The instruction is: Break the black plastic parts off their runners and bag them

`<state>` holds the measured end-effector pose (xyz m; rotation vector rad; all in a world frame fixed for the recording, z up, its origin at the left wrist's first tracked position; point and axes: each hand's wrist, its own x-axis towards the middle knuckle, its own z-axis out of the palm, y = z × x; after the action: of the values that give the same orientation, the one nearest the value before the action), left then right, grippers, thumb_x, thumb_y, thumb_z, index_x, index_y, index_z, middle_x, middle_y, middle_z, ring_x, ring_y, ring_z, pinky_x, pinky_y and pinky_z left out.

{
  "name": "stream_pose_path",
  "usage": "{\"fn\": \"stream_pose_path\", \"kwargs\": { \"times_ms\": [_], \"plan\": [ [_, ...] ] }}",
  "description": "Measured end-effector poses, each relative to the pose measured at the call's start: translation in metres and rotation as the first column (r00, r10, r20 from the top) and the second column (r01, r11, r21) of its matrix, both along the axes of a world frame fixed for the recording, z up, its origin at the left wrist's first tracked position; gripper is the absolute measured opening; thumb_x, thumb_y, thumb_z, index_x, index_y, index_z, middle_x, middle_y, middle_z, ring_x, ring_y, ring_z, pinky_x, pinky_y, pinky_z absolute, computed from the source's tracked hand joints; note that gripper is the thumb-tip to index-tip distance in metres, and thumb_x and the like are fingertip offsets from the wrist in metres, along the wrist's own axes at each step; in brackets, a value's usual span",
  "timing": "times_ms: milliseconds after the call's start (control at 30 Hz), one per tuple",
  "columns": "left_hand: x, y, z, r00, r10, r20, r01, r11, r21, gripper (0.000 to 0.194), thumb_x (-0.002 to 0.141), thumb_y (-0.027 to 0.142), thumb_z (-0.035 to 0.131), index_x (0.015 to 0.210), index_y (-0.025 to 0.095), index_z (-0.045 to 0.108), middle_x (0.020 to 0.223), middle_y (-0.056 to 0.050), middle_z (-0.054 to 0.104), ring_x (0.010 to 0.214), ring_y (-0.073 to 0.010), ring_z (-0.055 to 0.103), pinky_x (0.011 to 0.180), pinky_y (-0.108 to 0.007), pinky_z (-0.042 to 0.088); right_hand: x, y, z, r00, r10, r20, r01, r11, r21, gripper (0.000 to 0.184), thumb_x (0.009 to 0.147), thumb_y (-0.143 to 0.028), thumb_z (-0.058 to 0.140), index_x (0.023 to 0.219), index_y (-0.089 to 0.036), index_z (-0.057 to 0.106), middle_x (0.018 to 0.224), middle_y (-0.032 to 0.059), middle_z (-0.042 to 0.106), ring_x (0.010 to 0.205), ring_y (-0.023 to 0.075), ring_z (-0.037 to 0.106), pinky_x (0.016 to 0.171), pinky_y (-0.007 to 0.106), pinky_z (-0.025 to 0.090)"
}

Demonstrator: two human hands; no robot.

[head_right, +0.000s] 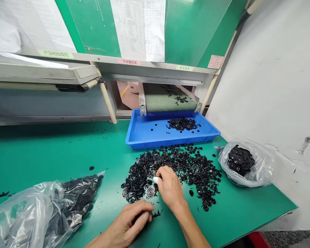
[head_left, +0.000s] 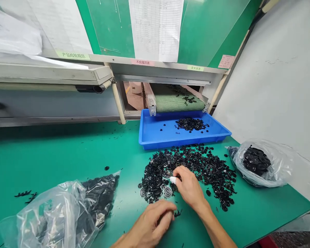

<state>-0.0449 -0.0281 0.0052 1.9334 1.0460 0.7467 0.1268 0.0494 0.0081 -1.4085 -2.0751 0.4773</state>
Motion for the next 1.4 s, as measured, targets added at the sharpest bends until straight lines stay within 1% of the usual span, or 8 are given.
{"fn": "stream_pose_path", "kwargs": {
  "times_ms": [100, 200, 400, 700, 933, 1167, 1267, 1400],
  "plan": [
    [0.001, 0.004, -0.008, 0.953, 0.197, 0.231, -0.147, 0.965, -0.215, 0.021, 0.096, 0.033, 0.042, 0.103, 0.022, 0.058, 0.084, -0.003, 0.064, 0.069, -0.0145, 0.057, 0.061, -0.024, 0.046, 0.011, -0.001, 0.000, 0.969, -0.021, -0.246, 0.004, 0.998, -0.069, 0.012, 0.079, -0.012, 0.048, 0.075, -0.020, 0.056, 0.091, 0.0039, 0.063, 0.085, 0.0189, 0.057, 0.070, 0.029, 0.043],
    [0.001, 0.009, -0.015, 0.838, 0.372, 0.399, -0.197, 0.889, -0.414, 0.028, 0.094, 0.043, 0.044, 0.108, 0.021, 0.053, 0.082, -0.002, 0.061, 0.055, -0.0107, 0.052, 0.046, -0.021, 0.042, 0.013, -0.005, 0.001, 0.868, -0.137, -0.477, -0.034, 0.943, -0.332, 0.007, 0.081, -0.025, 0.053, 0.082, -0.019, 0.058, 0.076, 0.0017, 0.063, 0.069, 0.0168, 0.061, 0.060, 0.027, 0.046],
    [0.005, 0.011, -0.015, 0.797, 0.370, 0.478, -0.102, 0.862, -0.497, 0.034, 0.092, 0.048, 0.047, 0.107, 0.018, 0.051, 0.078, -0.001, 0.060, 0.051, -0.0091, 0.051, 0.042, -0.020, 0.039, -0.006, -0.027, 0.004, 0.764, -0.170, -0.622, -0.235, 0.826, -0.513, 0.027, 0.083, -0.034, 0.056, 0.101, -0.016, 0.064, 0.063, -0.0011, 0.060, 0.051, 0.0114, 0.055, 0.049, 0.023, 0.044],
    [0.002, 0.008, -0.010, 0.822, 0.408, 0.397, -0.169, 0.841, -0.514, 0.028, 0.089, 0.047, 0.053, 0.084, 0.019, 0.055, 0.059, 0.004, 0.057, 0.057, -0.0119, 0.055, 0.061, -0.023, 0.044, -0.019, -0.055, 0.004, 0.928, 0.078, -0.364, -0.195, 0.935, -0.295, 0.032, 0.086, -0.016, 0.054, 0.115, -0.024, 0.064, 0.101, 0.0027, 0.062, 0.081, 0.0142, 0.060, 0.070, 0.023, 0.047],
    [0.004, 0.011, -0.008, 0.738, 0.514, 0.436, -0.064, 0.697, -0.714, 0.037, 0.079, 0.055, 0.063, 0.079, 0.019, 0.059, 0.070, 0.002, 0.058, 0.064, -0.0145, 0.058, 0.060, -0.026, 0.051, -0.017, -0.063, 0.010, 0.965, 0.128, -0.231, -0.155, 0.982, -0.104, 0.052, 0.077, -0.001, 0.042, 0.122, -0.021, 0.057, 0.112, 0.0051, 0.064, 0.098, 0.0194, 0.055, 0.091, 0.032, 0.043],
    [0.014, 0.009, 0.000, 0.663, 0.619, 0.421, -0.192, 0.684, -0.704, 0.038, 0.069, 0.054, 0.074, 0.076, 0.020, 0.058, 0.064, 0.004, 0.058, 0.060, -0.0135, 0.052, 0.055, -0.023, 0.049, -0.026, -0.062, -0.001, 0.909, -0.050, -0.413, -0.026, 0.984, -0.178, 0.043, 0.073, -0.002, 0.049, 0.107, -0.024, 0.066, 0.095, 0.0011, 0.065, 0.074, 0.0143, 0.056, 0.067, 0.024, 0.046],
    [0.018, 0.003, 0.001, 0.586, 0.690, 0.426, -0.224, 0.643, -0.733, 0.040, 0.069, 0.055, 0.073, 0.086, 0.022, 0.059, 0.066, 0.003, 0.060, 0.061, -0.0148, 0.054, 0.054, -0.024, 0.049, -0.027, -0.062, -0.002, 0.907, 0.040, -0.420, -0.056, 0.998, -0.026, 0.045, 0.079, -0.003, 0.046, 0.113, -0.025, 0.066, 0.095, 0.0026, 0.066, 0.078, 0.0160, 0.056, 0.075, 0.028, 0.046],
    [0.021, -0.003, -0.003, 0.604, 0.697, 0.387, -0.296, 0.647, -0.703, 0.041, 0.072, 0.057, 0.070, 0.088, 0.021, 0.059, 0.068, 0.002, 0.060, 0.066, -0.0171, 0.059, 0.058, -0.025, 0.051, -0.025, -0.063, 0.001, 0.920, 0.152, -0.361, -0.164, 0.986, -0.002, 0.039, 0.088, -0.010, 0.044, 0.115, -0.028, 0.066, 0.089, 0.0020, 0.067, 0.080, 0.0171, 0.056, 0.076, 0.029, 0.044]
  ]
}}
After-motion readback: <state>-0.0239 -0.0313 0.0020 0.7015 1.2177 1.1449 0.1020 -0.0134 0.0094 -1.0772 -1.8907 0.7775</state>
